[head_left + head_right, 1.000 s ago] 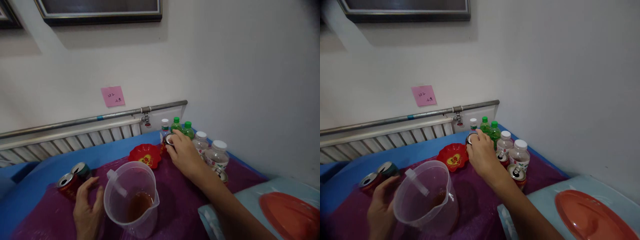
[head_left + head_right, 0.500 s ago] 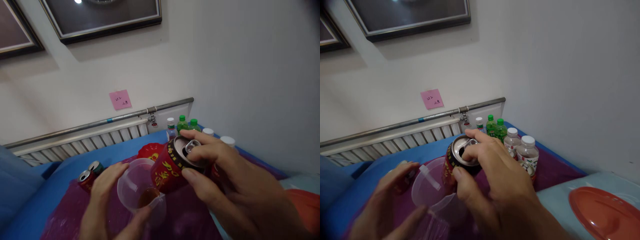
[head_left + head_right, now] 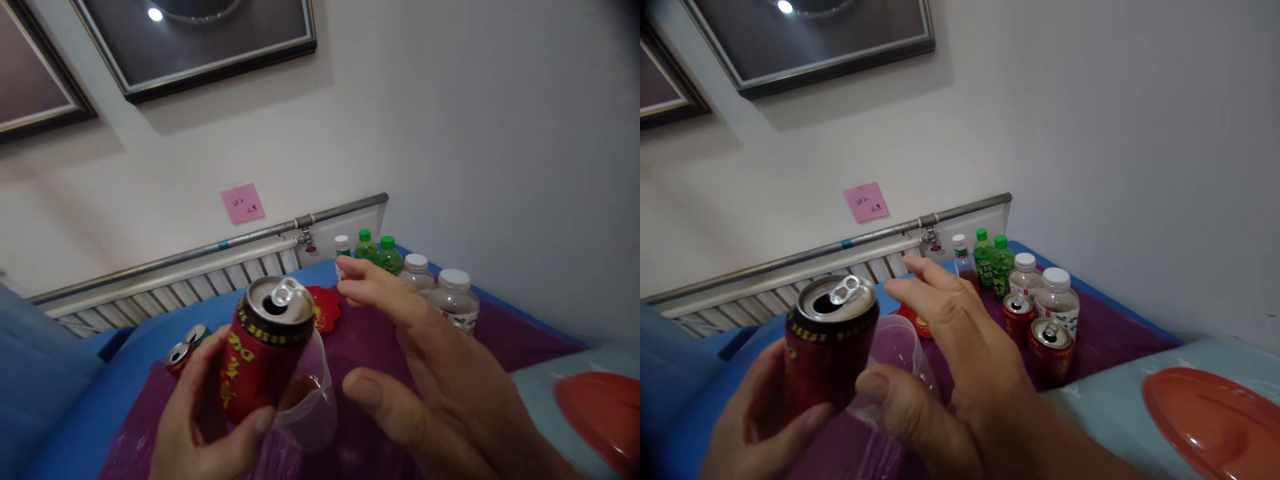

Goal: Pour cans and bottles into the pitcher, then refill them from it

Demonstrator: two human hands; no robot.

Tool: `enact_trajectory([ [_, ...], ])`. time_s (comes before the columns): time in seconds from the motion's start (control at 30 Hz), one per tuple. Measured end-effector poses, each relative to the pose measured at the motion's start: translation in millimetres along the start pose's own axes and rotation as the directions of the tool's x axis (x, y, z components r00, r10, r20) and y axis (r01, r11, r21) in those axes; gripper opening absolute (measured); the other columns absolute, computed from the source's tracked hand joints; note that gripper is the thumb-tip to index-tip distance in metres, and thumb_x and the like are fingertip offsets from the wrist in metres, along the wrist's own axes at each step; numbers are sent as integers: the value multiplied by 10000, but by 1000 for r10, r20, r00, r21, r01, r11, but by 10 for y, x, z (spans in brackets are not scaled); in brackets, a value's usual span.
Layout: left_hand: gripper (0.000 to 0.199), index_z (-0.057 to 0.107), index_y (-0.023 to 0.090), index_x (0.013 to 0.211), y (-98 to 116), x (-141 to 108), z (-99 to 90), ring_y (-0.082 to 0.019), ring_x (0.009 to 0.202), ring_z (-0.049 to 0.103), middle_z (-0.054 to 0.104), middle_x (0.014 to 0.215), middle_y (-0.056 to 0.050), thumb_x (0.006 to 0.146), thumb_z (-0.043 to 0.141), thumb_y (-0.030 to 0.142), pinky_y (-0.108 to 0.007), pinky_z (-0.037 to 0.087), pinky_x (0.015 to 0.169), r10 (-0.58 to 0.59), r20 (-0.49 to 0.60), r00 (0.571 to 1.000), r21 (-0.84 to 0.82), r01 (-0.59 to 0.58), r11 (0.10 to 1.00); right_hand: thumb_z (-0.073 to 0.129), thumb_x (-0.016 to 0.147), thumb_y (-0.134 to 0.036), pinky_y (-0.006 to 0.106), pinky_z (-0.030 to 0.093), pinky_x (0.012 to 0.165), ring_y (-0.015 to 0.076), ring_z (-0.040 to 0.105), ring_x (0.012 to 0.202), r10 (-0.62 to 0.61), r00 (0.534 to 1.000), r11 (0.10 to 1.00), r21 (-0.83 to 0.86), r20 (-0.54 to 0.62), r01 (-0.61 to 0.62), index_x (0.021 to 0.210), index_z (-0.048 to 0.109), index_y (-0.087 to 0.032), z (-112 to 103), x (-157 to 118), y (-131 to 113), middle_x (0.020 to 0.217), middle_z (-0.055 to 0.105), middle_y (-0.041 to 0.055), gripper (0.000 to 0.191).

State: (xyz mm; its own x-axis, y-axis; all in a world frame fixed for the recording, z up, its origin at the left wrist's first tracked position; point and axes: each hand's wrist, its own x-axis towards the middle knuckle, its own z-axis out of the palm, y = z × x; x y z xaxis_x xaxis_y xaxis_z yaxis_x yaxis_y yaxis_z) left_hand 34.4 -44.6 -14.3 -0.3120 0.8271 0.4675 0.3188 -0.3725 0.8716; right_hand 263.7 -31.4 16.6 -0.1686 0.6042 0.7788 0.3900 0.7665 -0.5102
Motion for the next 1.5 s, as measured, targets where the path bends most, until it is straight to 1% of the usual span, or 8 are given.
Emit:
enact_trajectory([
  [0.17, 724, 597, 312, 1254, -203, 258, -453, -261, 1074, 654, 658, 1264, -30, 580, 855, 370, -265, 579, 821, -126, 34, 991, 58, 124, 991, 585, 927, -380, 505, 373, 1143, 279, 384, 1412, -3, 1000, 1000, -10, -1, 3, 1376, 438, -349, 38, 20, 107, 1500, 455, 15, 474],
  [0.3, 802, 563, 296, 1303, -281, 392, -560, -218, 980, 677, 672, 1211, -46, 564, 873, 346, -222, 577, 763, -191, 54, 980, 65, 187, 980, 589, 922, -369, 478, 427, 1110, 275, 434, 1380, -59, 998, 995, -79, 4, 59, 1350, 465, -306, 97, 48, 160, 1452, 515, 47, 449],
  [0.4, 875, 543, 277, 1321, -246, 464, -483, -218, 931, 685, 681, 1168, -55, 522, 892, 338, -228, 584, 712, -192, 34, 981, 13, 192, 981, 581, 926, -360, 458, 447, 1096, 265, 451, 1369, -72, 997, 993, -95, 40, 75, 1333, 479, -274, 157, 83, 204, 1449, 517, 68, 428],
  [0.5, 865, 554, 246, 1308, -179, 512, -342, -250, 998, 670, 681, 1166, -70, 518, 888, 360, -247, 583, 731, -153, 6, 988, -28, 153, 988, 574, 930, -339, 460, 448, 1091, 260, 458, 1360, -12, 985, 993, -110, 174, 31, 1314, 504, -248, 214, 133, 244, 1445, 514, 87, 401],
  [0.73, 765, 560, 263, 1317, -243, 482, -72, -286, 1159, 600, 604, 1313, -72, 613, 840, 371, -355, 554, 901, -127, -126, 984, -67, 119, 991, 469, 985, -227, 409, 467, 1037, 213, 558, 1201, 85, 891, 993, -111, 446, -39, 1231, 564, -217, 373, 219, 340, 1259, 616, 86, 264],
  [0.97, 622, 623, 294, 1220, -282, 371, -7, -246, 1175, 593, 610, 1334, -23, 639, 835, 365, -319, 527, 948, -84, -210, 974, -78, 69, 995, 386, 999, -202, 392, 515, 921, 222, 634, 1065, 132, 839, 987, -151, 528, -61, 1293, 541, -218, 535, 177, 463, 1161, 666, 95, 333],
  [1.23, 575, 643, 330, 1199, -270, 325, 56, -222, 1179, 595, 618, 1328, 7, 657, 832, 347, -287, 522, 944, -6, -234, 972, 8, 8, 1000, 363, 996, -243, 417, 501, 924, 248, 631, 1099, 178, 833, 978, -187, 524, -91, 1368, 489, -185, 564, 145, 521, 1214, 656, 127, 397],
  [1.5, 608, 637, 367, 1220, -196, 271, 85, -223, 1118, 631, 662, 1263, 22, 647, 837, 388, -321, 542, 939, -51, -242, 969, 1, 53, 999, 376, 995, -244, 402, 506, 891, 242, 637, 1058, 208, 811, 976, -167, 547, -138, 1288, 553, -192, 551, 178, 502, 1170, 669, 116, 346],
])
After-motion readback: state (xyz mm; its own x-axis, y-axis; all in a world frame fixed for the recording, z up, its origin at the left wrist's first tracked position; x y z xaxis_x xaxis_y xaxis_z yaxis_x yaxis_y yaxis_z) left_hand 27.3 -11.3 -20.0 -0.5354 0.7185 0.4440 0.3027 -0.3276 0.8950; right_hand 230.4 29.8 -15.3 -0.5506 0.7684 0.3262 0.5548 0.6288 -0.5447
